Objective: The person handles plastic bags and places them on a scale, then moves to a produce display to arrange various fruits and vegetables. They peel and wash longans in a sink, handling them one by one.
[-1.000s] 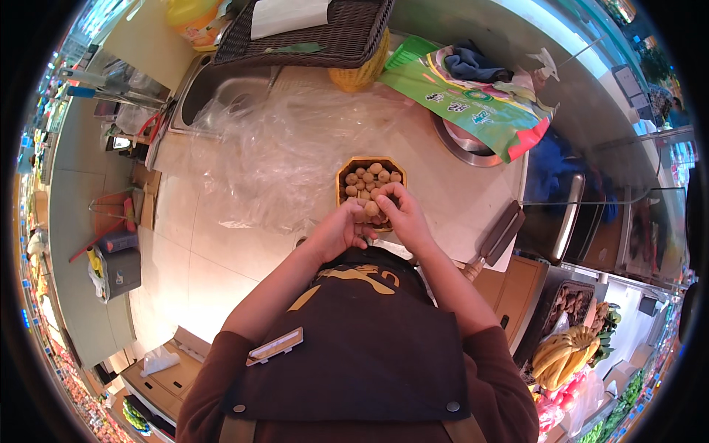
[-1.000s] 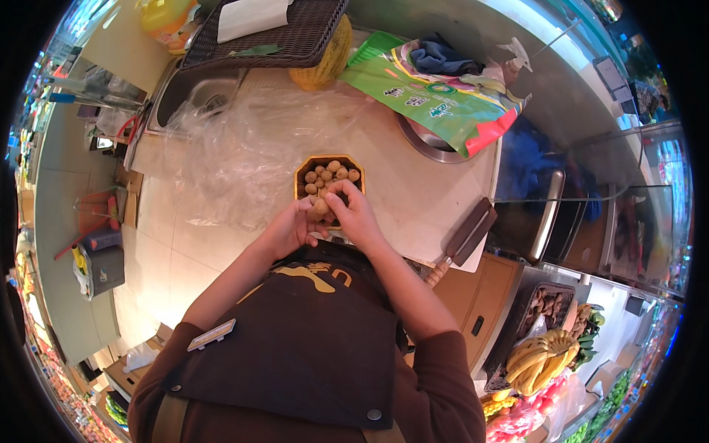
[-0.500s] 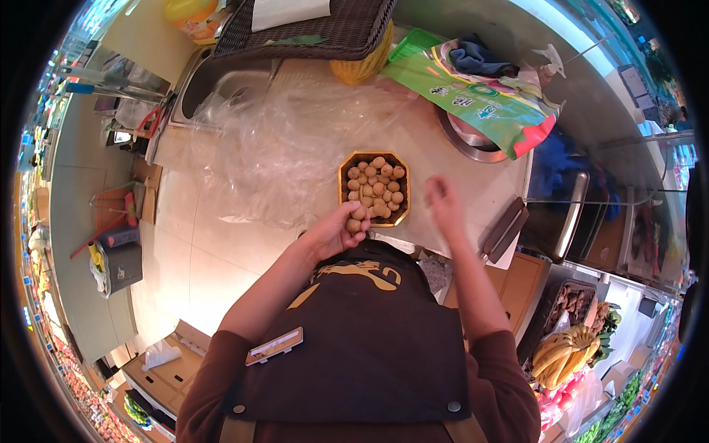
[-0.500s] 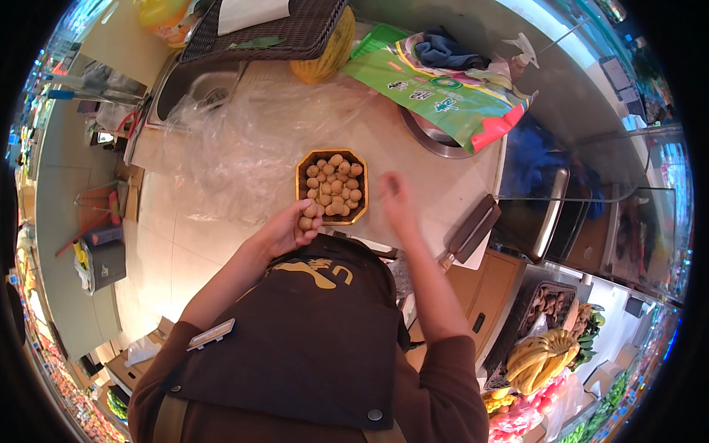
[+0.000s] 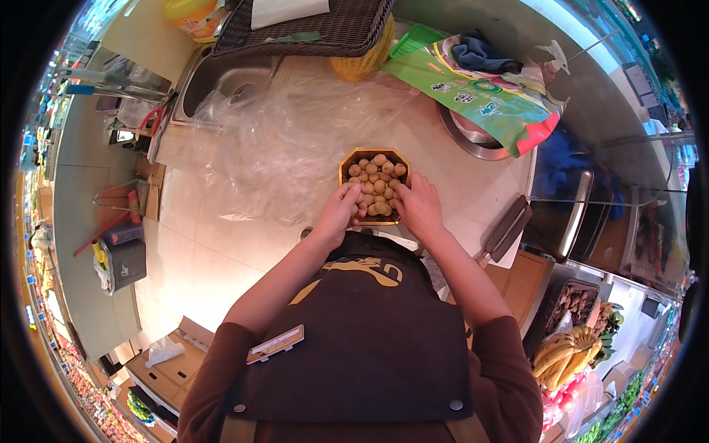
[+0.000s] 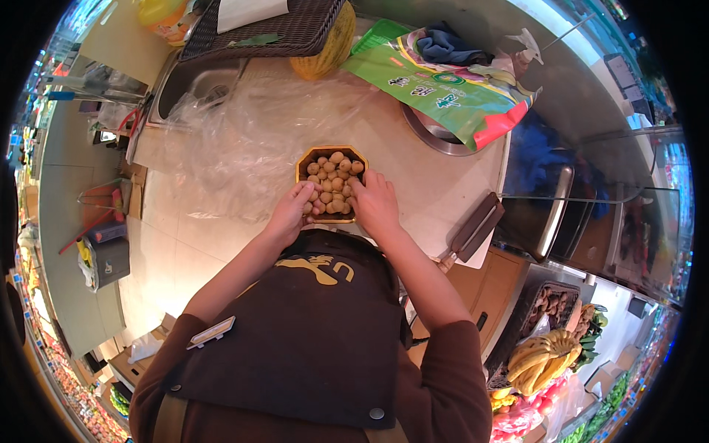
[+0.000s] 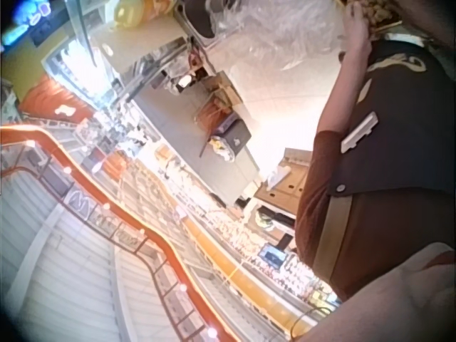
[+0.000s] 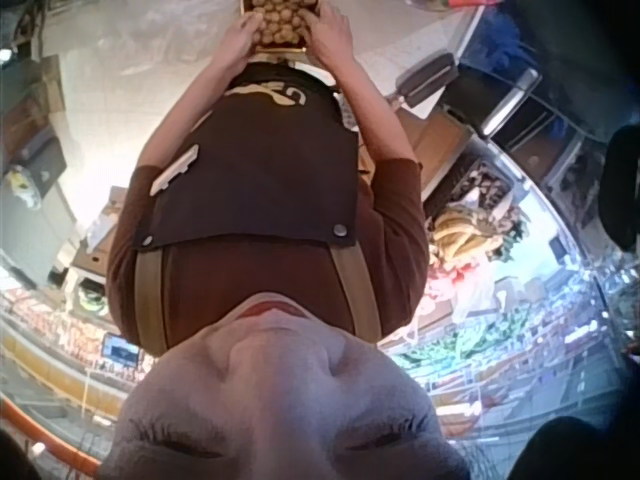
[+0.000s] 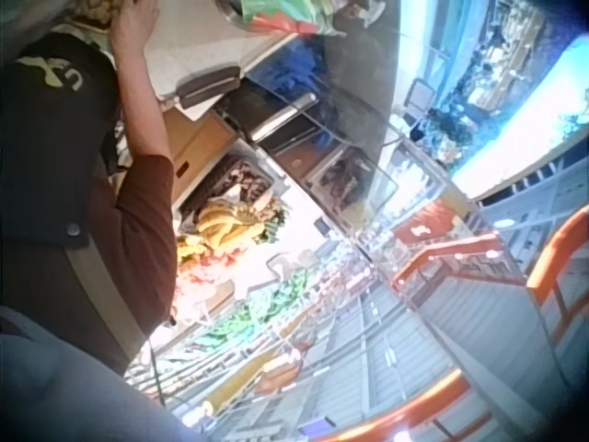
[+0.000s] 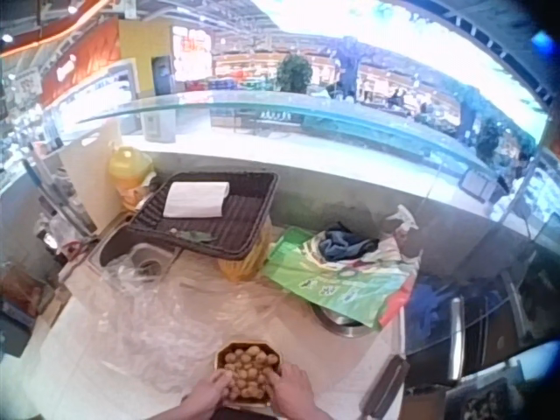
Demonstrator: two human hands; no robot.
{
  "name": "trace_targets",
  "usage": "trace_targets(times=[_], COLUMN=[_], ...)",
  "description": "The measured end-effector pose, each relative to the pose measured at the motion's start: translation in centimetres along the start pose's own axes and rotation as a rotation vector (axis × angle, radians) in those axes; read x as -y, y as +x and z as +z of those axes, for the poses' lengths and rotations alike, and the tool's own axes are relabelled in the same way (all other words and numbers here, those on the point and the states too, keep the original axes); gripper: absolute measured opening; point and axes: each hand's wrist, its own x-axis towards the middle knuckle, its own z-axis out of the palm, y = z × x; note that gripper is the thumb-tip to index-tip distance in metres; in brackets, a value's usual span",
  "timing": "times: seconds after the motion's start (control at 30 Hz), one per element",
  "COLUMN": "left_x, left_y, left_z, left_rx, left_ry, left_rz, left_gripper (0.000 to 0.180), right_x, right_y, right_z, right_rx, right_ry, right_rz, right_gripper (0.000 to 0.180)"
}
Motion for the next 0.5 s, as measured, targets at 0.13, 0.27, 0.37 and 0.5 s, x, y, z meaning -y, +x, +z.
trace_targets(times=[0.13,0.27,0.37,0.5], left_x=[-0.6,-1.0,-0.6,-0.6], left_y=[-0.3,0.0,0.3,-0.6], left_z=[0.7,0.9,0.7,-0.3], left_rx=[-0.042,0.060,0.075,-0.108], left_ry=[-0.007,-0.120,-0.229,0.073], left_rz=[0.090,0.080,0.171,0.460], left_gripper=[0.025,0.035,0.036,0.029], right_x=[-0.7,-1.2,-0.9,-0.6], right_y=[0.6,0.7,0.1,-1.0], right_z=[0.4,0.7,0.8,1.3], right_rx=[0.001,0.036,-0.065,-0.187], right_ry=[0.090,0.501,0.575,0.634], right_rz=[0.043,0.281,0.265,0.416], right_gripper=[0.019,0.019,0.024,0.035])
